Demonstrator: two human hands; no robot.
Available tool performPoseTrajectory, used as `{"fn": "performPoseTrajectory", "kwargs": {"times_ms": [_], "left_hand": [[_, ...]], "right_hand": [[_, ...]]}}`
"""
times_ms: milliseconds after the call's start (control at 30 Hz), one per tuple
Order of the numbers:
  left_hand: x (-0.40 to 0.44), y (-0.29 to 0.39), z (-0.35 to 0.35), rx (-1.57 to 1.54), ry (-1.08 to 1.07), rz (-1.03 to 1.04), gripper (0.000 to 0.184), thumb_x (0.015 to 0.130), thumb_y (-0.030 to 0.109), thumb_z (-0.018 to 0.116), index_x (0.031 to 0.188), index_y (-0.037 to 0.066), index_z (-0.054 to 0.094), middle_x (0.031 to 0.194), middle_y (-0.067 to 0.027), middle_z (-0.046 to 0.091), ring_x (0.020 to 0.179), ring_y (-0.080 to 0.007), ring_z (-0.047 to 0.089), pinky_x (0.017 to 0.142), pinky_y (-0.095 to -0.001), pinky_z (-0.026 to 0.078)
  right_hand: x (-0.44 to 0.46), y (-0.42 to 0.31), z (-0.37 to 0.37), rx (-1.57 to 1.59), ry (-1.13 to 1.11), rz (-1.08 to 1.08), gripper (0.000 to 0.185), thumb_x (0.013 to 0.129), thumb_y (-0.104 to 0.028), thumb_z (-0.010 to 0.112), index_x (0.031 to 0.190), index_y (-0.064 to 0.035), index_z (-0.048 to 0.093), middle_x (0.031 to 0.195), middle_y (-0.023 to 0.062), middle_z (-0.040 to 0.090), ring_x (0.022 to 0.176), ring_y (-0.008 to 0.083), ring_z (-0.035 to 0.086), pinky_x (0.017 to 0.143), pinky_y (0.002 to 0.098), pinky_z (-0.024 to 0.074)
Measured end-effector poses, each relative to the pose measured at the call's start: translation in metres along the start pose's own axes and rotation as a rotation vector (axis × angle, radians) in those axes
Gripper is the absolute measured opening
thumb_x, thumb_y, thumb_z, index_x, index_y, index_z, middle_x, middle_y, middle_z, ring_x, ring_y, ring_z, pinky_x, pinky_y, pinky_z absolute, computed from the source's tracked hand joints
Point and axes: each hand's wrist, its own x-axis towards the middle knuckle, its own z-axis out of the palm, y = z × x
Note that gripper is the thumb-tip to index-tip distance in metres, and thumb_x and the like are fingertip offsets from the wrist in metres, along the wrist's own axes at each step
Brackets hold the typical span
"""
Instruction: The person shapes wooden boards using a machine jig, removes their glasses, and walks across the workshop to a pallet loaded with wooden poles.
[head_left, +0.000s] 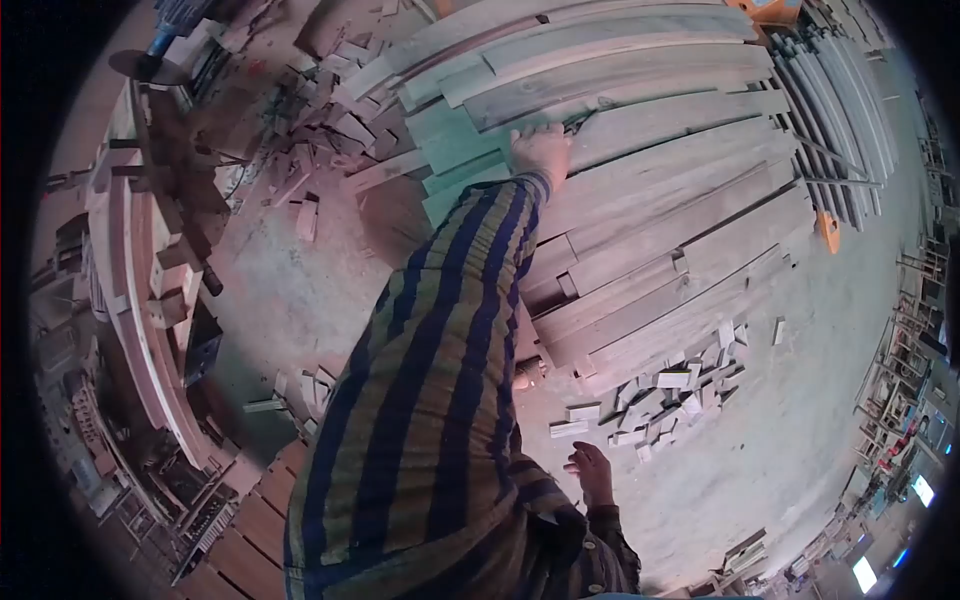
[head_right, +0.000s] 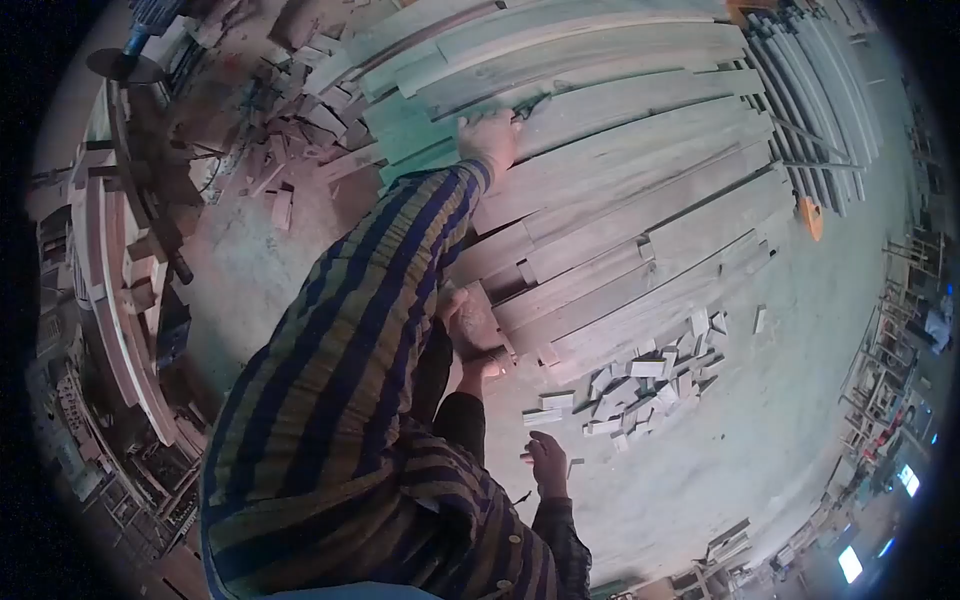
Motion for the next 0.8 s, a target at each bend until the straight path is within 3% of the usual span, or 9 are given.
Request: {"fn": "performPoseTrajectory", "kwargs": {"times_ms": [133,300,433,500,633,667,733,767,800], "left_hand": [[-0.006,0.015,0.012,-0.112,0.015,0.014,0.042,0.079,0.03,0.056,0.116,0.012,0.048,0.107,-0.0116,0.057,0.102,-0.0289,0.052,0.091,-0.0477,0.033],[-0.034,-0.017,-0.019,-0.152,0.334,0.108,0.047,0.077,0.029,0.056,0.117,0.006,0.045,0.109,-0.0177,0.052,0.101,-0.0328,0.051,0.089,-0.0474,0.035],[-0.058,-0.117,-0.093,0.171,-0.09,-0.128,0.036,0.078,0.023,0.053,0.109,0.005,0.053,0.108,-0.0161,0.053,0.105,-0.0312,0.05,0.086,-0.0443,0.04],[-0.063,-0.245,-0.062,0.471,-0.076,-0.192,0.04,0.079,0.026,0.05,0.114,0.008,0.052,0.118,-0.0128,0.052,0.108,-0.0319,0.049,0.092,-0.0449,0.037],[-0.099,-0.33,-0.132,0.693,-0.018,-0.374,0.037,0.08,0.023,0.049,0.112,0.005,0.053,0.115,-0.0156,0.055,0.101,-0.0337,0.054,0.089,-0.0472,0.04],[-0.095,-0.349,-0.145,0.751,-0.018,-0.422,0.038,0.08,0.023,0.049,0.113,0.005,0.052,0.116,-0.016,0.054,0.101,-0.0337,0.054,0.088,-0.0475,0.04],[-0.085,-0.382,-0.17,0.86,-0.015,-0.511,0.039,0.081,0.023,0.049,0.115,0.004,0.051,0.116,-0.0169,0.054,0.101,-0.0337,0.054,0.086,-0.048,0.042],[-0.078,-0.398,-0.181,0.911,-0.017,-0.546,0.04,0.081,0.023,0.049,0.116,0.003,0.05,0.117,-0.0174,0.053,0.101,-0.0337,0.055,0.085,-0.0482,0.042],[-0.07,-0.415,-0.191,0.972,-0.017,-0.589,0.041,0.081,0.023,0.049,0.117,0.003,0.049,0.117,-0.0178,0.053,0.101,-0.0336,0.055,0.084,-0.0485,0.043]], "right_hand": [[-0.001,-0.029,-0.002,0.062,-0.014,-0.038,0.032,0.084,-0.013,0.051,0.113,0.0011,0.053,0.084,0.0089,0.06,0.07,0.0157,0.061,0.063,0.0257,0.0482],[0.013,-0.043,-0.014,0.012,-0.033,-0.121,0.033,0.083,-0.011,0.05,0.113,0.0025,0.053,0.086,0.0102,0.06,0.073,0.0172,0.061,0.067,0.0278,0.0502],[0.029,-0.051,-0.016,-0.007,-0.097,-0.188,0.03,0.083,-0.009,0.049,0.11,0.0018,0.055,0.084,0.0102,0.06,0.072,0.016,0.06,0.066,0.0267,0.0492],[0.052,-0.03,-0.022,0.057,-0.15,-0.198,0.028,0.086,-0.011,0.051,0.112,0.0008,0.052,0.082,0.0066,0.059,0.069,0.0142,0.059,0.062,0.0245,0.0479],[0.06,0.023,-0.037,-0.041,-0.059,-0.254,0.025,0.085,-0.014,0.053,0.106,0.0,0.055,0.083,0.0073,0.058,0.066,0.0132,0.057,0.062,0.0272,0.0487],[0.054,0.039,-0.041,-0.14,-0.044,-0.381,0.025,0.085,-0.016,0.053,0.105,-0.001,0.055,0.083,0.0074,0.057,0.066,0.0133,0.057,0.06,0.0265,0.0483],[0.041,0.064,-0.052,-0.064,0.006,-0.238,0.026,0.084,-0.016,0.052,0.104,-0.001,0.055,0.084,0.0079,0.056,0.068,0.0144,0.057,0.059,0.0267,0.0485],[0.03,0.073,-0.059,0.105,0.046,0.042,0.027,0.082,-0.016,0.051,0.104,0.0002,0.055,0.086,0.0082,0.057,0.07,0.0152,0.057,0.061,0.0276,0.0491],[0.018,0.077,-0.064,0.089,0.063,0.134,0.027,0.083,-0.016,0.051,0.104,-0.0008,0.055,0.082,0.0068,0.056,0.066,0.0145,0.057,0.059,0.0262,0.0484]]}}
